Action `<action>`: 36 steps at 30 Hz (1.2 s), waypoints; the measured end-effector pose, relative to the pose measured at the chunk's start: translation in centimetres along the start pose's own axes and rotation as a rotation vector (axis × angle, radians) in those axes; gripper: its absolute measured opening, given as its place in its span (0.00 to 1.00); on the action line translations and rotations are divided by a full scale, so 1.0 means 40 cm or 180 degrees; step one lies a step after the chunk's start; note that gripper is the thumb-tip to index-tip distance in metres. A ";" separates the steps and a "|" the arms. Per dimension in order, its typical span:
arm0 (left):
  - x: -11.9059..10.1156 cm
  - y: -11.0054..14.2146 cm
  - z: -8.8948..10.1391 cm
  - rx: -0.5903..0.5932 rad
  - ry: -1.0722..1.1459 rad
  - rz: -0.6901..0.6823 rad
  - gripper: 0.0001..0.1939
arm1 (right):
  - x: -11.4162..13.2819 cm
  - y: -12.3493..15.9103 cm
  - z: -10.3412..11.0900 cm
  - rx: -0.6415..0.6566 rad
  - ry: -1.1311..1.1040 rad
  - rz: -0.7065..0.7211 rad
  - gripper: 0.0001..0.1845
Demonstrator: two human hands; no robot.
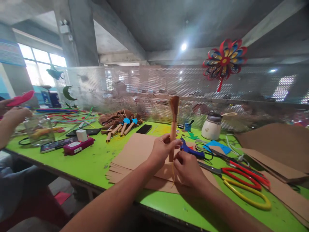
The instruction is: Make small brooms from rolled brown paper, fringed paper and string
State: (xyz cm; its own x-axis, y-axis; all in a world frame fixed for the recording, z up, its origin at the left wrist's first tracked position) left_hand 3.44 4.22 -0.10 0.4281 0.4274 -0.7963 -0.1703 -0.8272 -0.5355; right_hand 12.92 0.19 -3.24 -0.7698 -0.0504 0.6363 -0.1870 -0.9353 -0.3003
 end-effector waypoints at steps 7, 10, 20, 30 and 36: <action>-0.024 -0.038 0.073 -0.0391 0.0539 0.0343 0.04 | -0.039 -0.026 0.025 0.0091 0.0096 -0.0234 0.11; -0.024 -0.039 0.084 -0.0413 0.0557 0.0537 0.02 | -0.066 -0.057 0.060 -0.0191 0.0116 -0.0231 0.13; -0.012 -0.035 0.093 -0.0388 0.0506 0.0761 0.04 | -0.132 -0.090 0.212 -0.1551 -0.0558 -0.0319 0.17; -0.024 -0.027 0.077 -0.0146 0.0167 0.0519 0.12 | -0.038 -0.046 0.129 -0.0368 -0.1578 -0.0225 0.18; -0.011 -0.004 0.050 0.0077 0.0276 0.0682 0.14 | 0.045 0.006 0.009 0.1449 -0.2143 -0.0093 0.23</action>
State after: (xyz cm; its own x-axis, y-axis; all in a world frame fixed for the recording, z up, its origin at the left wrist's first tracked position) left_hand 1.50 4.90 -0.20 0.4543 0.2093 -0.8659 -0.2861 -0.8862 -0.3643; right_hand 11.71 -0.27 -1.92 -0.2092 -0.0878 0.9739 0.1768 -0.9829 -0.0507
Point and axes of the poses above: each hand's wrist, its own y-axis away from the middle knuckle, its own z-axis out of the back of the hand, x = y × z, the point moved 6 cm from there along -y, towards the middle knuckle, and after that the axes turned 14 degrees about -z, right-handed, at the moved point
